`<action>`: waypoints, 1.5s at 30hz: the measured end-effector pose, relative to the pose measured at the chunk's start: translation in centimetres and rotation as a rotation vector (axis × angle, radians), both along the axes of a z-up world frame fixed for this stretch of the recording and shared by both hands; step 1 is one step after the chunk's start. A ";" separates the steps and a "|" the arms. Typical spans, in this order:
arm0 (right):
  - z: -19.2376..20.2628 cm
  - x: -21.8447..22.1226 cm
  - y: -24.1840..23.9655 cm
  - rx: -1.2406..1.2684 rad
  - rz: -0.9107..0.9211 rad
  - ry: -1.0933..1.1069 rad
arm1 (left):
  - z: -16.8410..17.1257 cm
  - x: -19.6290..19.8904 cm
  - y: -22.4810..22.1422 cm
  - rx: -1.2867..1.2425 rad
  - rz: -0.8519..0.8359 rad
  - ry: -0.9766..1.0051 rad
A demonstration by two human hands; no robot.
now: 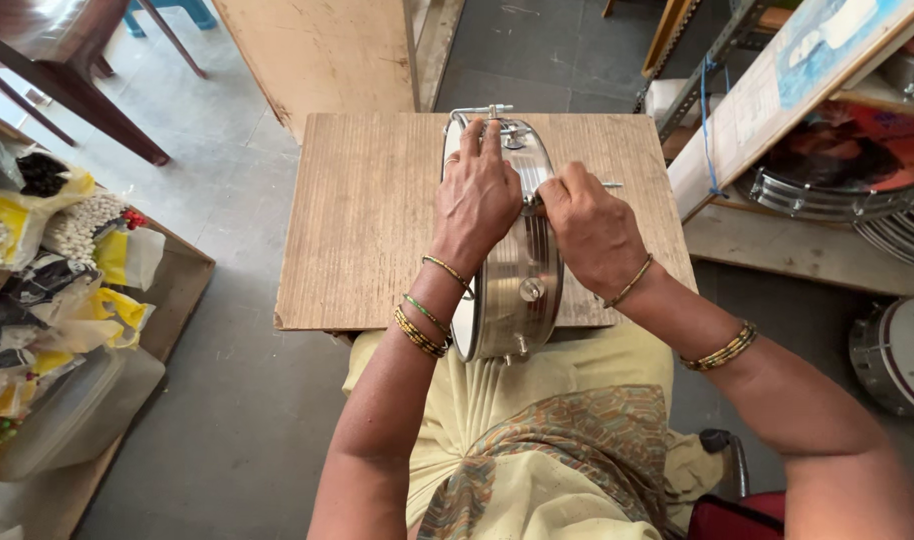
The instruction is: The person assembles a metal drum by inserting screws into the side brackets and tightening them using a wrench.
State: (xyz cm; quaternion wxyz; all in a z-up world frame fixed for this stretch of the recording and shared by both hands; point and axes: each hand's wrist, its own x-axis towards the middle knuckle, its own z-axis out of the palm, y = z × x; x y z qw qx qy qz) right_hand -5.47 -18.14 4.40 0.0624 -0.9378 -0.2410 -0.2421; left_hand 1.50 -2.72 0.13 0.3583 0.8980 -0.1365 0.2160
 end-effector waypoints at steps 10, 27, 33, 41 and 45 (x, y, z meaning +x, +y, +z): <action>0.2 0.2 -0.3 0.088 0.025 0.046 | -0.9 0.4 0.2 -0.002 -0.010 -0.054; 1.2 0.6 0.8 0.102 0.041 0.117 | -0.6 0.3 1.0 0.011 0.000 -0.029; 0.8 0.5 1.3 0.052 0.010 0.129 | -1.3 0.4 1.4 0.011 -0.005 -0.090; 0.8 0.2 1.6 0.144 0.077 0.129 | -0.7 0.0 2.0 -0.039 -0.002 -0.065; 0.6 0.9 1.7 0.112 0.019 0.174 | -0.9 0.4 2.3 -0.031 -0.001 -0.048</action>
